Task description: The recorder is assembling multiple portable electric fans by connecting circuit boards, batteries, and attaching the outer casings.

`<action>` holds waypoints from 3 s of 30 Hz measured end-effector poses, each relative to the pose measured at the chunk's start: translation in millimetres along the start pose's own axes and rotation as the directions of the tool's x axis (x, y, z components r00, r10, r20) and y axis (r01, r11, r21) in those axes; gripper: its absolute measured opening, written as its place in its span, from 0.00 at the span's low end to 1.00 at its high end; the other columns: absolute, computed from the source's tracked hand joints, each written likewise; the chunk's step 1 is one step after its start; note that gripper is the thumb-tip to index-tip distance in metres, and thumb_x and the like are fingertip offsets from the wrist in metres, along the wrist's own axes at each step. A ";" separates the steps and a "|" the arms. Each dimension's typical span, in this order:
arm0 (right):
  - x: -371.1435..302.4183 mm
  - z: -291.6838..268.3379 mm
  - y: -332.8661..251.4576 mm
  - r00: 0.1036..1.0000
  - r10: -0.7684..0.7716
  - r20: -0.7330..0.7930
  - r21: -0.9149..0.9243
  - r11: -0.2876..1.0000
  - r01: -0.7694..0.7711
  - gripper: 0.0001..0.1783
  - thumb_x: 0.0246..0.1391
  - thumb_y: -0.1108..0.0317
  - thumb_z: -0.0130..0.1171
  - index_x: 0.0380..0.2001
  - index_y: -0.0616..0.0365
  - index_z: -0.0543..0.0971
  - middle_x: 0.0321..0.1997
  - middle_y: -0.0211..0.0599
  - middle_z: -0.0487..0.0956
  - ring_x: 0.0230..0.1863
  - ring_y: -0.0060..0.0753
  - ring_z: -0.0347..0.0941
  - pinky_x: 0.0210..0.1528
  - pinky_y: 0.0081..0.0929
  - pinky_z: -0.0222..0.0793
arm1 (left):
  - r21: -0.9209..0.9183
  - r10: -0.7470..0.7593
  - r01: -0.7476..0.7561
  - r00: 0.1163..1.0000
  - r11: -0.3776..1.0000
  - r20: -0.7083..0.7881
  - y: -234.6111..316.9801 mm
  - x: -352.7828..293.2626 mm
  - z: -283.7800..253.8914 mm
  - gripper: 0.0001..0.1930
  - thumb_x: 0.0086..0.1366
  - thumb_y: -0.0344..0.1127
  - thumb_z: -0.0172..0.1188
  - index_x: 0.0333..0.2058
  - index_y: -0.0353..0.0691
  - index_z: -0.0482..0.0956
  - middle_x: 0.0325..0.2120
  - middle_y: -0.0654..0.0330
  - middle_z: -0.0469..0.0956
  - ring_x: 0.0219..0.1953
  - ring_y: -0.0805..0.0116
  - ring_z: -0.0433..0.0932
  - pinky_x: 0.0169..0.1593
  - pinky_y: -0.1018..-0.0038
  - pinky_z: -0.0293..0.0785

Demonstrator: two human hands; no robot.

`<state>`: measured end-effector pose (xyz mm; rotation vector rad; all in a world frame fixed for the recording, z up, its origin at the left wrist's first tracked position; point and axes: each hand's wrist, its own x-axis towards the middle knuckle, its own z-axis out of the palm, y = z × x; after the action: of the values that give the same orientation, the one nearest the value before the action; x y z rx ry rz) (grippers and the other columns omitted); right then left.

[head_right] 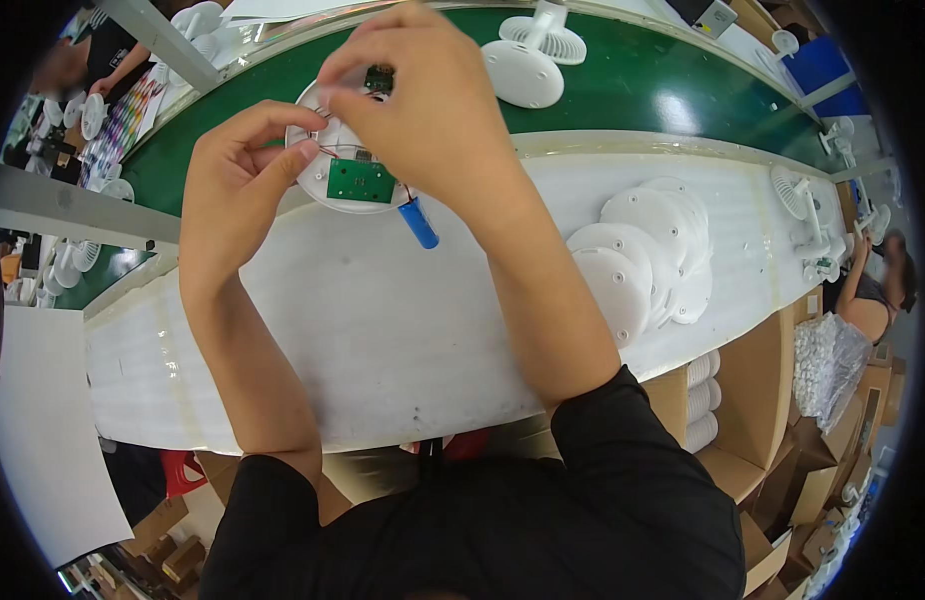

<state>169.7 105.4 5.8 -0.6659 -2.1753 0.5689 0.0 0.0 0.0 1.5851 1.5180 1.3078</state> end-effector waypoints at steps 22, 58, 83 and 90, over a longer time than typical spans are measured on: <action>-1.9 24.5 6.4 0.914 0.402 -0.053 0.952 0.297 -0.076 0.13 0.60 0.72 0.60 0.47 0.62 0.76 0.40 0.36 0.76 0.33 0.24 0.70 0.39 0.15 0.69 | -0.184 -0.105 0.004 0.831 0.983 -0.546 -2.3 4.4 -12.8 0.07 0.62 0.25 0.59 0.37 0.32 0.83 0.27 0.60 0.80 0.26 0.79 0.73 0.31 0.85 0.69; -107.6 -115.6 -43.0 0.932 0.325 -0.161 0.023 0.945 -0.325 0.12 0.54 0.65 0.62 0.39 0.60 0.84 0.49 0.41 0.76 0.50 0.42 0.69 0.49 0.30 0.68 | 0.197 -0.010 0.135 0.847 0.971 -0.532 -13.5 12.1 -7.9 0.14 0.64 0.27 0.57 0.47 0.42 0.82 0.31 0.58 0.84 0.31 0.77 0.78 0.38 0.84 0.76; -8.5 13.6 -7.4 0.890 0.452 -0.064 0.858 0.480 -0.182 0.21 0.59 0.72 0.58 0.56 0.64 0.72 0.53 0.49 0.76 0.52 0.38 0.73 0.53 0.30 0.72 | -0.211 -0.136 0.043 0.883 0.976 -0.450 -3.8 10.9 2.8 0.20 0.60 0.21 0.56 0.51 0.38 0.78 0.29 0.54 0.82 0.26 0.72 0.78 0.30 0.81 0.79; 5.8 26.7 -0.2 0.801 0.581 0.144 0.899 0.262 -0.352 0.22 0.61 0.69 0.57 0.58 0.63 0.72 0.54 0.48 0.75 0.56 0.42 0.71 0.57 0.34 0.69 | -0.288 -0.182 0.072 0.907 0.955 -0.379 -6.0 12.2 4.6 0.17 0.61 0.23 0.57 0.50 0.35 0.78 0.30 0.52 0.81 0.29 0.70 0.79 0.32 0.81 0.79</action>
<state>145.6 104.1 -7.0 -0.6809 -1.0649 1.7546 0.2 13.8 -3.9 1.0681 1.5647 1.7567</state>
